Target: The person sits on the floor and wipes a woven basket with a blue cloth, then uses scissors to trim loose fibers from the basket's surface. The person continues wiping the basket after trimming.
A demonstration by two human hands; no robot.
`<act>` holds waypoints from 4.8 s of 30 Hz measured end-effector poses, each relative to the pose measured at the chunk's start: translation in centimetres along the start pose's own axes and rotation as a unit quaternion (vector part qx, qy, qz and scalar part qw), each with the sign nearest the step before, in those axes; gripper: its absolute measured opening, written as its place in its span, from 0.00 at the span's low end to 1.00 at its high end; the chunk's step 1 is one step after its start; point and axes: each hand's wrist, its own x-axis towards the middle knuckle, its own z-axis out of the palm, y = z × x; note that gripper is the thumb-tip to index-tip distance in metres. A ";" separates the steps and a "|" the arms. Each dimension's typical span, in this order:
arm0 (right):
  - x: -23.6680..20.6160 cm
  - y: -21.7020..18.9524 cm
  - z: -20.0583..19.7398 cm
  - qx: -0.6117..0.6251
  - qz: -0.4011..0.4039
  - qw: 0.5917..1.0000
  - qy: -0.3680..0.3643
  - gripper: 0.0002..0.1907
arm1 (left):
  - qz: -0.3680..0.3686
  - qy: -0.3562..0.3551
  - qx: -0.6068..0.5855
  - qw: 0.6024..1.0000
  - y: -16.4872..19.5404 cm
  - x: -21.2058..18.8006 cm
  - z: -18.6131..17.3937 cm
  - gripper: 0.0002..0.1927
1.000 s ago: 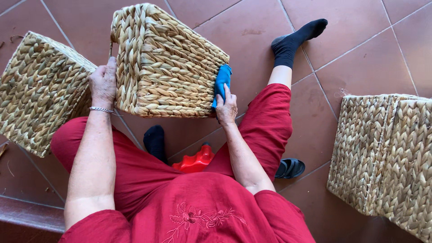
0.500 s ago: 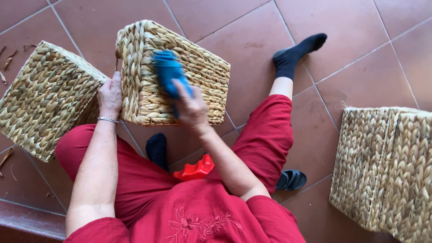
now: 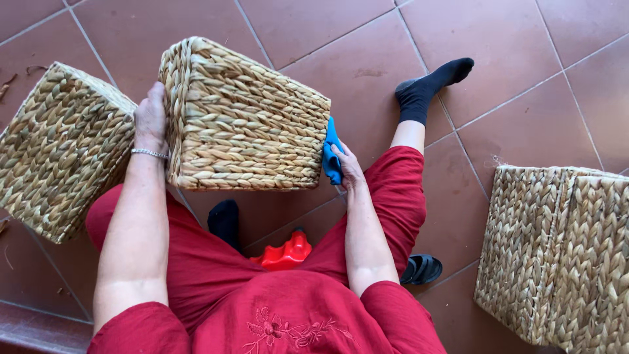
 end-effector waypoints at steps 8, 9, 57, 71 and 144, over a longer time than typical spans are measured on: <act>-1.6 -2.2 -3.0 0.099 -0.135 0.986 -0.022 0.31 | 0.120 -0.156 -0.148 0.969 3.4 -6.4 1.2 0.39; -1.7 -2.3 -3.6 0.111 -0.145 0.983 -0.018 0.31 | 0.110 -0.224 -0.230 0.941 3.6 -7.4 1.5 0.41; -14.6 4.1 15.5 -0.677 -0.500 0.535 -0.070 0.32 | 0.047 0.100 -0.097 0.989 -13.4 -9.1 7.2 0.27; -4.2 -2.8 8.5 -0.747 -0.419 0.503 0.114 0.28 | 0.041 0.180 -0.077 0.980 -11.5 -8.1 11.5 0.30; -17.8 7.3 9.0 -0.621 -0.524 0.581 -0.048 0.33 | 0.071 0.069 -0.179 0.979 -20.5 -15.8 6.7 0.35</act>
